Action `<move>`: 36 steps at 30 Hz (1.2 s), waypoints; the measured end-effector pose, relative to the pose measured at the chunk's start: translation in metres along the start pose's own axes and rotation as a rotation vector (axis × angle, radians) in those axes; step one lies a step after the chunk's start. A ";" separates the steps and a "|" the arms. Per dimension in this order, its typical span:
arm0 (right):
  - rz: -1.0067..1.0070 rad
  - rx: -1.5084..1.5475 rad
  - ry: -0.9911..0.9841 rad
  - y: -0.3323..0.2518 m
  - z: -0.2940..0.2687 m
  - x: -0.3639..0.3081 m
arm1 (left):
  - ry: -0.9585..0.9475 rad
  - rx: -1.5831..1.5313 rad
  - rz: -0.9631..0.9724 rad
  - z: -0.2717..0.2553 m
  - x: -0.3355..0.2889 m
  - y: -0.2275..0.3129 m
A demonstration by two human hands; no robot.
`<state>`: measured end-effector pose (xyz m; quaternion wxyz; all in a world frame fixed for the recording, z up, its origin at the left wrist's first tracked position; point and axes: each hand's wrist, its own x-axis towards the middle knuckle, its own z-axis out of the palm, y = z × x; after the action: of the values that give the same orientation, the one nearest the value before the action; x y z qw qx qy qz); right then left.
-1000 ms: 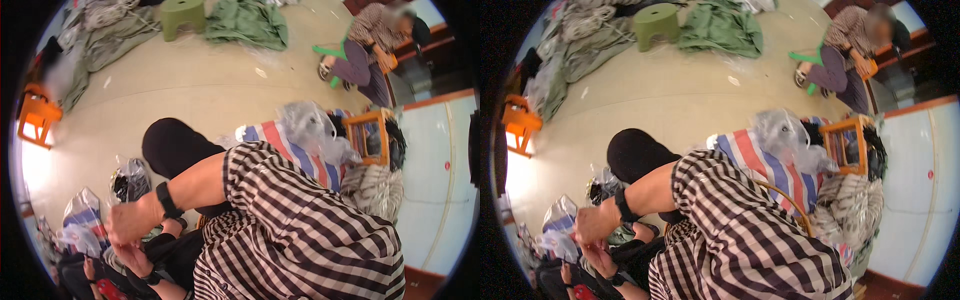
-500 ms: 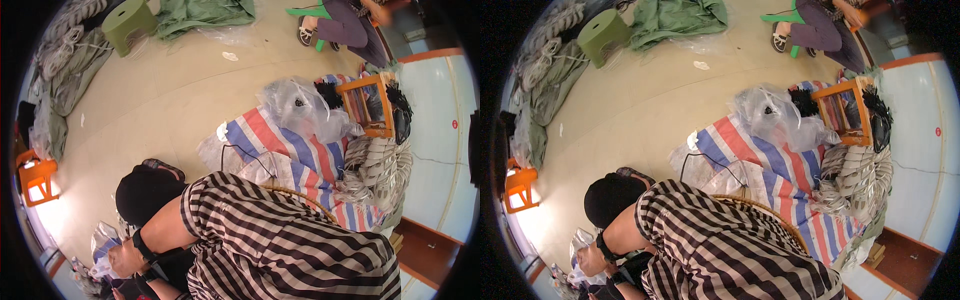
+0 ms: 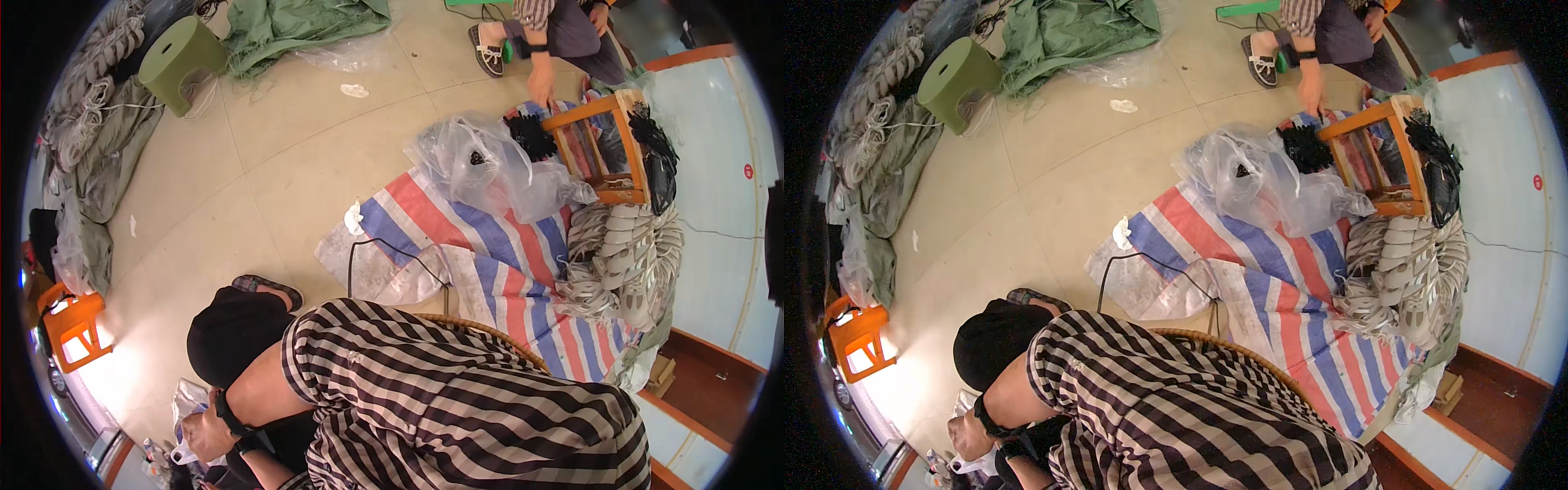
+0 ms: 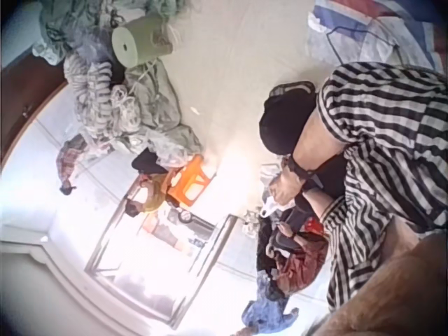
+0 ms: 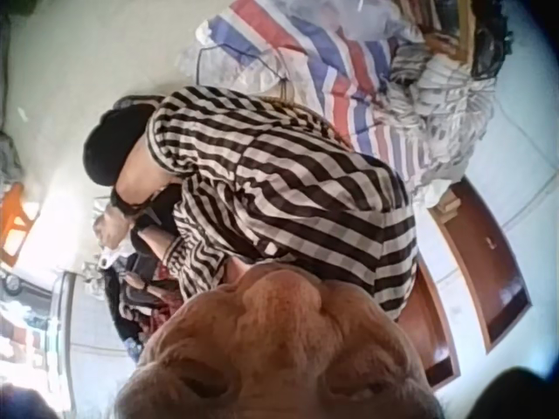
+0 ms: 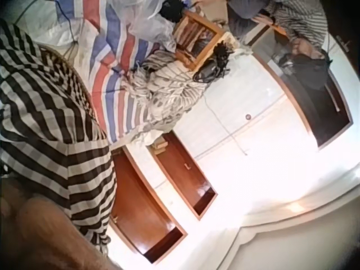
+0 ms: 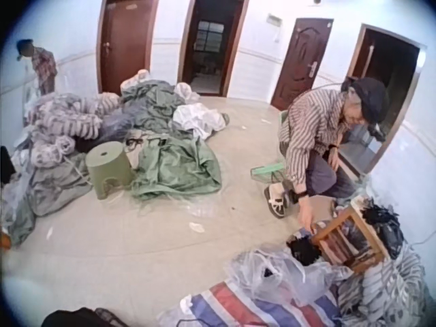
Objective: Manually assemble and connect black plastic shoe straps and buckles.
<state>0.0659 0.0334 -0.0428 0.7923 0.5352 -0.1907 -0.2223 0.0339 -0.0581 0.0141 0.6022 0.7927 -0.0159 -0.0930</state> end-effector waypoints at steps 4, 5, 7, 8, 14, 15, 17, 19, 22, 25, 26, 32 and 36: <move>-0.042 -0.127 -0.113 -0.023 0.002 0.042 | -0.097 -0.064 -0.018 0.028 0.007 -0.017; -0.045 -0.151 -0.137 -0.026 0.003 0.045 | -0.112 -0.077 -0.017 0.032 0.010 -0.021; 0.003 -0.144 -0.112 -0.011 0.023 0.025 | -0.039 -0.082 0.002 -0.002 0.010 -0.029; -0.009 -0.173 -0.139 -0.011 0.021 0.028 | -0.062 -0.095 -0.004 0.003 0.012 -0.033; -0.005 -0.292 -0.213 -0.019 0.039 0.035 | -0.077 -0.162 -0.019 -0.007 0.010 -0.058; 0.009 -0.300 -0.207 -0.016 0.041 0.035 | -0.070 -0.175 -0.018 -0.009 0.010 -0.063; 0.028 -0.243 -0.214 -0.006 0.040 0.032 | -0.047 -0.194 -0.015 -0.018 0.008 -0.070; -0.168 0.671 -0.070 -0.034 0.019 0.025 | -0.124 -0.217 -0.039 0.008 0.014 -0.076; -0.361 1.089 0.254 -0.035 0.008 0.014 | -0.116 -0.227 -0.050 0.000 0.013 -0.086; -0.325 -0.503 0.430 -0.011 0.002 0.000 | -0.078 -0.209 -0.062 -0.027 0.005 -0.092; -0.268 -1.029 0.452 -0.005 0.000 -0.005 | -0.067 -0.197 -0.071 -0.037 0.002 -0.093; -0.229 0.089 0.703 -0.040 -0.014 0.005 | -0.124 -0.169 -0.119 -0.031 0.004 -0.098; -0.219 0.048 0.584 -0.039 -0.032 0.022 | -0.177 -0.152 -0.147 -0.024 0.006 -0.097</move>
<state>0.0955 0.0329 -0.0894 0.7720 0.6125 0.0983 -0.1386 0.0356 -0.0098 -0.0733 0.6485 0.7325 -0.0037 -0.2073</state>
